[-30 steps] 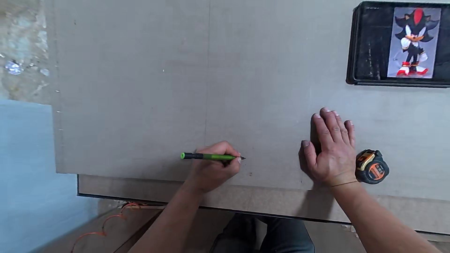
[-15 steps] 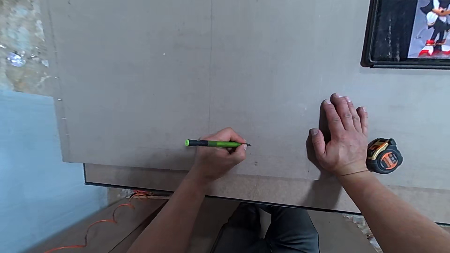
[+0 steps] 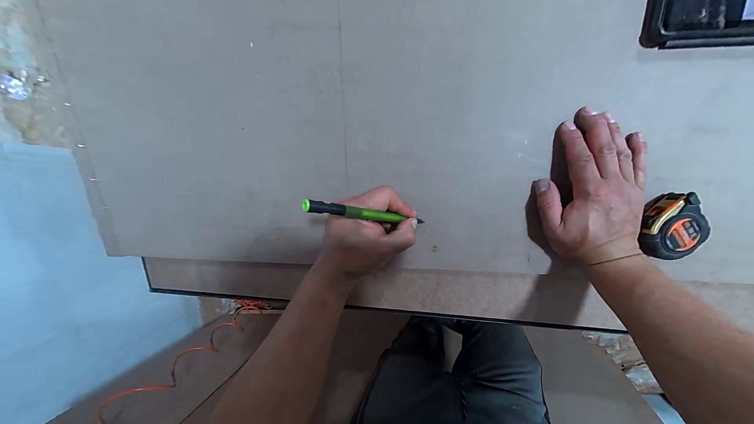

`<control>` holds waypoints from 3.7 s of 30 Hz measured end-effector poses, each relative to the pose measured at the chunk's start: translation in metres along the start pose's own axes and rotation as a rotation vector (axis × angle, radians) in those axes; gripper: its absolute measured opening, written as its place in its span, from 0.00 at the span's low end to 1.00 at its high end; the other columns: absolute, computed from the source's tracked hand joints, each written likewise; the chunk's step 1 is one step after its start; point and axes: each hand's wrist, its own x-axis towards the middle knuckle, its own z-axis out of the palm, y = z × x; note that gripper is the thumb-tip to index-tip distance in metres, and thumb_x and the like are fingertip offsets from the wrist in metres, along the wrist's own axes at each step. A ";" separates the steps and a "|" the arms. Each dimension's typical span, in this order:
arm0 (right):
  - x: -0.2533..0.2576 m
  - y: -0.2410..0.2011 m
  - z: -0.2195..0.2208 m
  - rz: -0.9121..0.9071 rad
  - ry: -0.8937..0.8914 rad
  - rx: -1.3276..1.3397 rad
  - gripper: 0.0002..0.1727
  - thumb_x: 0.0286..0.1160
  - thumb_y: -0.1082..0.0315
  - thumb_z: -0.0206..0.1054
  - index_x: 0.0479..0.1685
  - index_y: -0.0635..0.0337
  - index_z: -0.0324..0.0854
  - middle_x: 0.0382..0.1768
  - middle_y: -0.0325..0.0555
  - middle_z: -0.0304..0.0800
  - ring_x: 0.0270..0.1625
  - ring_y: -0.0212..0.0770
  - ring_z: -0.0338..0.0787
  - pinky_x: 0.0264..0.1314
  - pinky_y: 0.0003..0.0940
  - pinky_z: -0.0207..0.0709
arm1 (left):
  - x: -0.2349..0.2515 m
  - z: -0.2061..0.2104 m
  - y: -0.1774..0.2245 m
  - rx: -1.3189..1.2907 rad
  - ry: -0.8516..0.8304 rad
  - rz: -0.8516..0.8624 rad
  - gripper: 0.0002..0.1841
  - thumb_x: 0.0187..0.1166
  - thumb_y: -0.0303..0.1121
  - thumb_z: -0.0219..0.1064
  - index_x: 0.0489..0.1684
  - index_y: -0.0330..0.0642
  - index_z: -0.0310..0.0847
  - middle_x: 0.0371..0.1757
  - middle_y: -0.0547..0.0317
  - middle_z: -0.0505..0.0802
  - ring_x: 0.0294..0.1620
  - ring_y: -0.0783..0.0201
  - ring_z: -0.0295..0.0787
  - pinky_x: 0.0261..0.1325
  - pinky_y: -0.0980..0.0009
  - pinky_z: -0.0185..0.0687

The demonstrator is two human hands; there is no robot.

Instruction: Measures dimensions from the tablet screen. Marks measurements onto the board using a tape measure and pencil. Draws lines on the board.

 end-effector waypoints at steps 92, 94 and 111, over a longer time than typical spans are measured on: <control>0.002 0.002 0.001 -0.005 -0.003 0.006 0.39 0.83 0.39 0.46 0.92 0.46 0.63 0.93 0.44 0.59 0.96 0.48 0.54 0.96 0.62 0.38 | 0.039 -0.010 0.002 -0.042 -0.240 0.017 0.01 0.66 0.29 0.70 0.31 0.46 0.86 0.30 0.67 0.92 0.23 0.78 0.82 0.23 0.81 0.74; 0.001 0.001 0.001 0.000 -0.013 0.008 0.39 0.83 0.39 0.46 0.92 0.46 0.63 0.93 0.45 0.59 0.96 0.48 0.54 0.96 0.62 0.38 | 0.039 -0.010 0.001 -0.047 -0.237 0.019 0.01 0.66 0.29 0.70 0.30 0.46 0.86 0.29 0.67 0.92 0.23 0.78 0.82 0.22 0.82 0.74; 0.002 0.002 0.001 0.000 -0.004 0.006 0.39 0.83 0.38 0.46 0.92 0.46 0.63 0.93 0.44 0.59 0.96 0.48 0.54 0.96 0.62 0.37 | 0.036 0.000 0.002 -0.106 -0.079 -0.042 0.06 0.73 0.27 0.74 0.43 0.40 0.88 0.33 0.63 0.95 0.29 0.71 0.92 0.29 0.75 0.90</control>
